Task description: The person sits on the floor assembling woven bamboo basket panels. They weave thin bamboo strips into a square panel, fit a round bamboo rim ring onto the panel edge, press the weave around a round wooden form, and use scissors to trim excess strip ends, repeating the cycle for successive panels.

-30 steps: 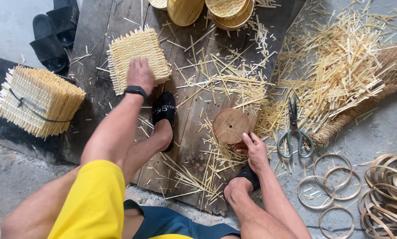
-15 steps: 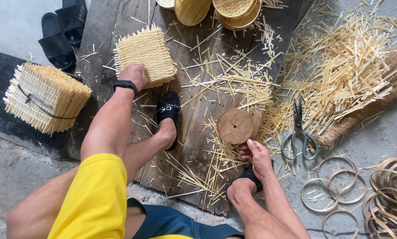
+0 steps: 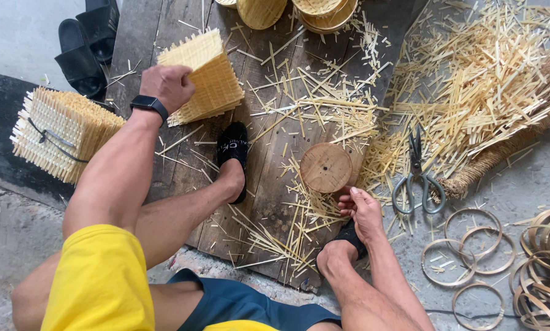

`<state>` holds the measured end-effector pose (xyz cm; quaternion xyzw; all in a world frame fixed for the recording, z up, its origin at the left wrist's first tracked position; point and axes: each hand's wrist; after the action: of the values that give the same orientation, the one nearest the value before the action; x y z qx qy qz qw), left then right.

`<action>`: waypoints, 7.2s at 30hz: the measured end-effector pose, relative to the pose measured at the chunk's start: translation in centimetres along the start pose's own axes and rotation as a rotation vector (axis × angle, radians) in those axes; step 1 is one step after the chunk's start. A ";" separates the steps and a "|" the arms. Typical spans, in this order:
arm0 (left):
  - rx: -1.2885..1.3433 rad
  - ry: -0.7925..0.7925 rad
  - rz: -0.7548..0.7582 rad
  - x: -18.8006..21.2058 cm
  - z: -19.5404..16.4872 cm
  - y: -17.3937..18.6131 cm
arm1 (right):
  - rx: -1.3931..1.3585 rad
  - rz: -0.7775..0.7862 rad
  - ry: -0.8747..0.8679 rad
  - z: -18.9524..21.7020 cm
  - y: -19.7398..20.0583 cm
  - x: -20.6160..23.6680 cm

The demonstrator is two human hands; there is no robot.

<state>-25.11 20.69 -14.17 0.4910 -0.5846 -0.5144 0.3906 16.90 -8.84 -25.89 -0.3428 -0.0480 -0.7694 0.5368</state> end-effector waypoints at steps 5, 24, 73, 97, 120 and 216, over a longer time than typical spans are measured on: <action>0.352 0.240 0.343 0.7 -5.5 0.2 | -0.009 -0.003 0.019 0.3 -0.2 0.0; 0.206 -0.484 -0.262 6.7 -19.1 -4.0 | -0.264 0.077 0.179 3.3 1.0 -0.2; 0.961 0.206 0.135 14.6 -26.6 -8.2 | 1.341 -0.745 0.711 6.1 22.0 3.8; 1.558 0.560 1.396 15.2 -33.3 10.2 | 1.549 0.345 1.643 23.1 -7.6 18.1; 2.083 0.388 1.068 10.0 -26.5 6.5 | -0.427 0.339 0.310 18.7 -5.6 10.6; 0.471 -0.284 0.189 7.9 -25.7 -6.5 | 0.566 -0.504 0.104 6.1 -9.1 4.3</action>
<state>-0.97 7.42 -16.65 0.4343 -0.7800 -0.3895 0.2265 11.21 -5.72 -16.11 -0.1188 -0.3140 -0.8500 0.4060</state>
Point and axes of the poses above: each hand's wrist, its own x-axis away from the middle knuckle, its own y-axis out of the back of the hand, z = x × y, and after that the axes turned 11 degrees about y, right-handed
